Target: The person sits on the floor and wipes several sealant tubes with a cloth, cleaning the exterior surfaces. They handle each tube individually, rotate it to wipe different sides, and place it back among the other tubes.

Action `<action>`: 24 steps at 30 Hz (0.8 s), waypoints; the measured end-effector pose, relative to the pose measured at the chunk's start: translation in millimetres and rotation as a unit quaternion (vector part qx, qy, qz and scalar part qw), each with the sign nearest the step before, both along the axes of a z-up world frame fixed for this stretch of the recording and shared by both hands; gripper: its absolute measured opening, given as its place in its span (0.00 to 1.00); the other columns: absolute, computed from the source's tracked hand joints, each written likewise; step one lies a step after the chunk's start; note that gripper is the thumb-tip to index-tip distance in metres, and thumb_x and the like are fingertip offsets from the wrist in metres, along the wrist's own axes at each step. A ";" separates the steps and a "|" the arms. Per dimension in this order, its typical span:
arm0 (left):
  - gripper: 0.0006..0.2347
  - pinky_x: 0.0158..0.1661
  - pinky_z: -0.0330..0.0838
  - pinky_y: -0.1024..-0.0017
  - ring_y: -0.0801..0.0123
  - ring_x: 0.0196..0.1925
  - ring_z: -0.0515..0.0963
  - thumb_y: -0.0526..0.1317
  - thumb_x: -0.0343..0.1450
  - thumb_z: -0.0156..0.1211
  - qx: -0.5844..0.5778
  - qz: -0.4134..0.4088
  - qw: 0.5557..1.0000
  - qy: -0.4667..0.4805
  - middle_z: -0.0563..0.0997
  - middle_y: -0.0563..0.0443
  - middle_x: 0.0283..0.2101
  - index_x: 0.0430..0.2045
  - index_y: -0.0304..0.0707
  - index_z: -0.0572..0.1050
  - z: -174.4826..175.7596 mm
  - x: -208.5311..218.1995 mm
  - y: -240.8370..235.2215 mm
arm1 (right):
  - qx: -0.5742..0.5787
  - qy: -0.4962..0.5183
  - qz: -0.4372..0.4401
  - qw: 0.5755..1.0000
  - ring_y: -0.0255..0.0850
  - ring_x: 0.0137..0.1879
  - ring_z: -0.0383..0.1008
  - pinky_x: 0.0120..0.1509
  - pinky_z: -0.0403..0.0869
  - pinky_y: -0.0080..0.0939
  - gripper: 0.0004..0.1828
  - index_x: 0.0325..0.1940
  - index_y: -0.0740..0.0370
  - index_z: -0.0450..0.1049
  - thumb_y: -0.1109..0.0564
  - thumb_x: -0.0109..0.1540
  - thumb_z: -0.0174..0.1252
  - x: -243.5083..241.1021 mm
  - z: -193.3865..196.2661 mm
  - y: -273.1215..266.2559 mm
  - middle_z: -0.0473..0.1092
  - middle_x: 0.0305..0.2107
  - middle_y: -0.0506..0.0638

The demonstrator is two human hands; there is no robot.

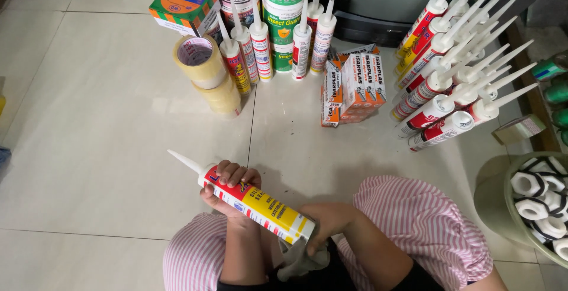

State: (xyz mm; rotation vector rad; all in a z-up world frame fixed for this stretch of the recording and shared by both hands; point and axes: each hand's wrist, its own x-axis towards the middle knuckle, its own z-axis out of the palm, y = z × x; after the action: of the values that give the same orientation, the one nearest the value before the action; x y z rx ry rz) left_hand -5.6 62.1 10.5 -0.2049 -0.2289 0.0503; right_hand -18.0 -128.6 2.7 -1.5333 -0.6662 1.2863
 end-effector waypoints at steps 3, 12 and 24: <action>0.08 0.30 0.64 0.82 0.80 0.22 0.71 0.41 0.55 0.58 0.035 0.034 0.998 0.031 0.72 0.61 0.19 0.20 0.43 0.66 -10.7 3.3 5.4 | -0.006 -0.042 -0.050 0.998 0.33 0.43 0.68 0.46 0.67 0.29 0.30 0.47 0.62 0.64 0.52 0.43 0.59 8.8 1.6 -8.3 0.68 0.40 0.47; 0.11 0.39 0.67 0.74 0.79 0.26 0.72 0.47 0.57 0.54 0.115 0.146 0.980 0.078 0.70 0.66 0.23 0.26 0.51 0.62 -49.6 14.9 8.8 | 0.121 0.114 -0.281 0.945 0.31 0.10 0.47 0.13 0.50 0.29 0.15 0.14 0.70 0.69 0.57 0.52 0.52 14.9 64.7 0.8 0.53 0.04 0.47; 0.13 0.43 0.63 0.70 0.73 0.30 0.70 0.41 0.55 0.53 0.432 0.275 0.857 0.063 0.65 0.58 0.24 0.28 0.48 0.59 -46.0 13.4 4.9 | -0.306 -0.221 -0.353 0.856 0.46 0.31 0.72 0.38 0.70 0.43 0.21 0.48 0.67 0.67 0.52 0.55 0.46 40.6 13.9 -16.4 0.70 0.25 0.58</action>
State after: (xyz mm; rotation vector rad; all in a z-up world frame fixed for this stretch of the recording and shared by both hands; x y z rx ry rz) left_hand 7.8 67.0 -35.5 0.7721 -0.1542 0.5198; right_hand 22.6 -145.0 16.6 -2.3413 0.1056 0.5792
